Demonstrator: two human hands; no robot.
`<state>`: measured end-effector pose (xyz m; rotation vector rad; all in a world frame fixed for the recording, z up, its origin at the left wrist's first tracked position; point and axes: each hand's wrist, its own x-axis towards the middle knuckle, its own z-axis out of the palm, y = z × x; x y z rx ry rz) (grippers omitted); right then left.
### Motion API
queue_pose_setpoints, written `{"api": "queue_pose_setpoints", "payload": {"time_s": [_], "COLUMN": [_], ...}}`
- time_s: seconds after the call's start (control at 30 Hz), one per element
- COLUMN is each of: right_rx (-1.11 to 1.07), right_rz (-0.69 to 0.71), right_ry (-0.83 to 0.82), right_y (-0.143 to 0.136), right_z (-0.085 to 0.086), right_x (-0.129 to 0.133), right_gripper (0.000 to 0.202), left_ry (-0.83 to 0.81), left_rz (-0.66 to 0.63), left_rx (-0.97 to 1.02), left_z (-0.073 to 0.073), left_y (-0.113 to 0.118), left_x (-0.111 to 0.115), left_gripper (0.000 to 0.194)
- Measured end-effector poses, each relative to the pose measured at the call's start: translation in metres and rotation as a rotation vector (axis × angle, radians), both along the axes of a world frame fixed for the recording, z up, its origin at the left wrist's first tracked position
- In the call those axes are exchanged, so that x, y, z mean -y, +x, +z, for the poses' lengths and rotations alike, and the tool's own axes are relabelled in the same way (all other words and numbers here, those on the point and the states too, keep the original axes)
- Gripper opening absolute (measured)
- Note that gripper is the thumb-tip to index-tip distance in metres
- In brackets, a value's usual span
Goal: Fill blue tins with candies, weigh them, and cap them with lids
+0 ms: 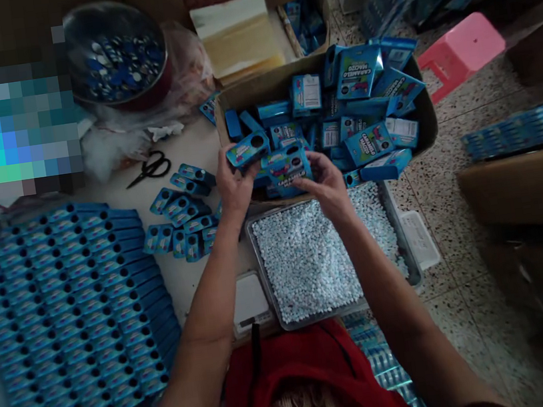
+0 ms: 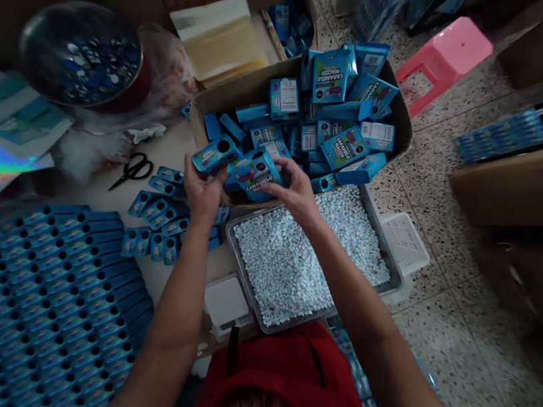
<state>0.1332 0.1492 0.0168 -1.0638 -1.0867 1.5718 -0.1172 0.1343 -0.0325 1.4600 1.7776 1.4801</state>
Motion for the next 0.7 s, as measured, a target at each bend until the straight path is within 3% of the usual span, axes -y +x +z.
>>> {"api": "queue_pose_setpoints", "payload": {"time_s": [0.13,0.27,0.37,0.5,0.6,0.7], "right_rx": [-0.084,-0.044,-0.001,0.105,0.284,0.556], "right_rz": [-0.037,-0.054,-0.051,-0.084,0.002,0.143], "right_ry": [-0.159,-0.209,-0.233,-0.195,-0.130,0.100], "right_y": [-0.012,-0.008,0.001,0.004,0.009,0.033], "right_z": [-0.008,-0.021,-0.026,-0.035,-0.045,-0.057], "right_x": [0.065,0.097,0.115,0.152,0.190,0.215], "right_gripper": [0.072,0.072,0.067,0.057,0.044,0.027], "left_ry": [-0.058,-0.174,-0.245,-0.285,-0.370,-0.461], "left_rz": [-0.001,-0.045,-0.120,-0.060,0.067,0.108], "left_rx": [0.085,0.195,0.218,0.261,0.186,0.028], "left_z": [0.023,0.020,0.013,0.005,0.002,-0.001], "left_y": [0.023,0.039,0.051,0.074,0.080,0.070], "left_x": [0.070,0.117,0.142,0.174,0.204,0.229], "left_gripper": [0.070,0.054,0.063,0.104,0.097,0.082]}}
